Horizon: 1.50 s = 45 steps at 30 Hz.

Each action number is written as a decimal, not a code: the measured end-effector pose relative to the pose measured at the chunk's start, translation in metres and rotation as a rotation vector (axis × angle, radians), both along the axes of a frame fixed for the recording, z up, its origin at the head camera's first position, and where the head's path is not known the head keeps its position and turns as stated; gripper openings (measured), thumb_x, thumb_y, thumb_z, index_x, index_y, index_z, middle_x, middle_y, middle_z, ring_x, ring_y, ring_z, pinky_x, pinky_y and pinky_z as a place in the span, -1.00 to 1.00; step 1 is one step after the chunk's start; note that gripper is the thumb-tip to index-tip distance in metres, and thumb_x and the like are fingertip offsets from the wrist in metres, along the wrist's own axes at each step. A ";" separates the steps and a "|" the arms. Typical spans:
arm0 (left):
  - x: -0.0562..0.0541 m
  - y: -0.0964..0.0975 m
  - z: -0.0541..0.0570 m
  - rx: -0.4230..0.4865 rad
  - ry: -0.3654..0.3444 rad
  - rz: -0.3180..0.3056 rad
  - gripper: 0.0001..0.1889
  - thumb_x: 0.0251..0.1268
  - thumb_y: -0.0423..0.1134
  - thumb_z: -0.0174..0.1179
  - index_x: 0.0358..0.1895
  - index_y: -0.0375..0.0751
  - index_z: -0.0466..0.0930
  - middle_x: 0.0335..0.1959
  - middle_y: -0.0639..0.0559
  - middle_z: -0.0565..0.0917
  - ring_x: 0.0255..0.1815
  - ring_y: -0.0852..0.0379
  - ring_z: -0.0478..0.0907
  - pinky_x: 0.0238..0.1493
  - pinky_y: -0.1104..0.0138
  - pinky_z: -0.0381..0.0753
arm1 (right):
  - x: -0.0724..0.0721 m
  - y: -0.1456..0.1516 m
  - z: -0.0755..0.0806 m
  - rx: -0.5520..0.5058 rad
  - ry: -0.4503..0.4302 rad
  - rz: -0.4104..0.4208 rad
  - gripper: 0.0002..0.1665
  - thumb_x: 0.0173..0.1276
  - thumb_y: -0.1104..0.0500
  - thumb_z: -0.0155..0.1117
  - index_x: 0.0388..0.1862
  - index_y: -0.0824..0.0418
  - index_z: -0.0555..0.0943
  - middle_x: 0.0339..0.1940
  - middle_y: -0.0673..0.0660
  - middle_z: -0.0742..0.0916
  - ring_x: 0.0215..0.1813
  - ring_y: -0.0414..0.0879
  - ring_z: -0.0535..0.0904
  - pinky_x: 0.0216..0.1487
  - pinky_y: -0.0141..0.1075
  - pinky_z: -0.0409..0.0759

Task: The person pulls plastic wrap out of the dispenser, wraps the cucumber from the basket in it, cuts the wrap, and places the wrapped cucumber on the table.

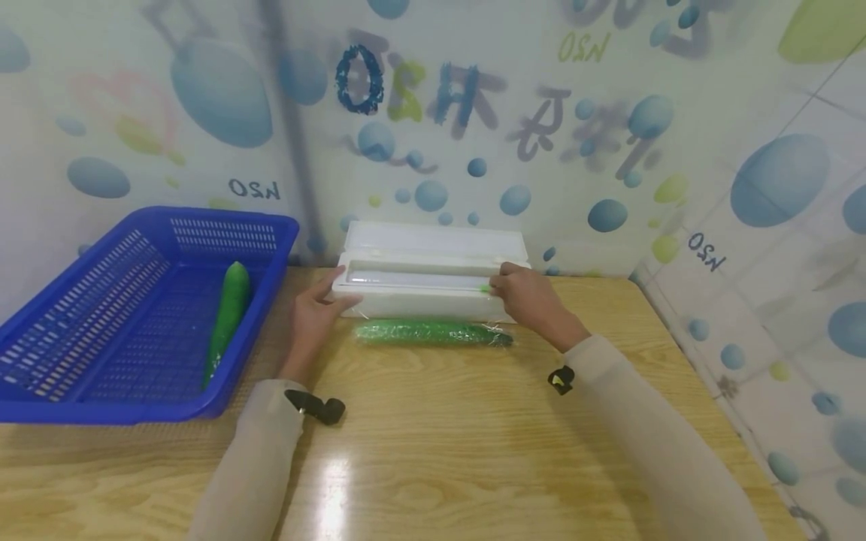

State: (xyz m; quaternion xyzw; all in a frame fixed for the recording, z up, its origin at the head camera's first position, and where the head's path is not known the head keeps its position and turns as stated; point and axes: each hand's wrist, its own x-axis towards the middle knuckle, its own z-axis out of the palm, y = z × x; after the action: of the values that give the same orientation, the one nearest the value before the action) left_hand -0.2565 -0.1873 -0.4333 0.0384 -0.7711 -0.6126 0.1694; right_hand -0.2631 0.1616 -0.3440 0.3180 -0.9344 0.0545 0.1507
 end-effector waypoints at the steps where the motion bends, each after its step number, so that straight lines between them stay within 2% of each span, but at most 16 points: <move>1: 0.000 0.000 0.000 -0.001 -0.002 0.001 -0.36 -0.10 -0.05 0.52 0.18 0.16 0.57 0.20 0.14 0.54 -0.50 0.21 0.48 -0.47 0.46 0.42 | 0.000 0.001 0.000 -0.004 -0.007 -0.001 -0.90 0.27 0.28 0.33 -0.28 0.29 0.69 -0.49 0.11 0.52 -0.55 -0.08 0.44 -0.53 -0.24 0.48; 12: 0.001 0.000 0.000 -0.003 0.002 0.000 -0.36 -0.08 -0.05 0.51 0.20 0.14 0.56 0.22 0.15 0.52 -0.50 0.21 0.46 -0.46 0.46 0.41 | 0.000 0.007 -0.001 0.004 0.045 0.036 -0.94 0.26 0.29 0.33 -0.38 0.29 0.65 -0.51 0.10 0.51 -0.57 -0.09 0.43 -0.53 -0.27 0.48; 24: 0.003 0.002 0.001 -0.005 0.015 -0.001 -0.37 -0.04 -0.08 0.50 0.21 0.12 0.55 0.23 0.16 0.51 -0.46 0.18 0.46 -0.43 0.46 0.41 | -0.002 0.015 -0.003 -0.026 0.034 0.056 -0.87 0.27 0.29 0.32 -0.22 0.31 0.69 -0.47 0.12 0.54 -0.52 -0.05 0.49 -0.45 -0.22 0.55; 30: 0.004 0.002 0.002 0.001 0.009 0.005 -0.37 -0.05 -0.08 0.50 0.20 0.12 0.56 0.22 0.15 0.51 -0.45 0.18 0.46 -0.44 0.46 0.41 | -0.003 0.022 -0.001 -0.013 0.031 0.057 -0.91 0.27 0.30 0.31 -0.26 0.31 0.68 -0.49 0.12 0.52 -0.53 -0.05 0.44 -0.47 -0.21 0.52; 39: 0.002 -0.001 0.002 -0.014 0.038 0.013 -0.38 -0.06 -0.07 0.50 0.19 0.10 0.57 0.15 0.06 0.58 -0.58 0.24 0.40 -0.55 0.47 0.37 | -0.002 0.048 -0.002 0.013 0.111 0.037 -0.87 0.22 0.32 0.36 -0.25 0.32 0.71 -0.50 0.14 0.52 -0.55 -0.05 0.44 -0.48 -0.20 0.52; 45: 0.000 0.000 -0.001 -0.025 0.013 0.019 -0.37 -0.09 -0.01 0.51 0.18 0.13 0.58 0.13 0.07 0.60 -0.58 0.24 0.38 -0.55 0.46 0.36 | -0.001 0.054 -0.002 0.004 0.113 0.047 -0.86 0.22 0.32 0.36 -0.24 0.35 0.71 -0.51 0.12 0.51 -0.57 -0.08 0.39 -0.49 -0.21 0.52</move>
State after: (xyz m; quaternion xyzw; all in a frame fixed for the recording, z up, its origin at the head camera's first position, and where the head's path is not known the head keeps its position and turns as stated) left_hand -0.2561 -0.1871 -0.4340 0.0394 -0.7770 -0.6017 0.1808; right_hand -0.2637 0.2160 -0.3461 0.3426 -0.9169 0.0379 0.2012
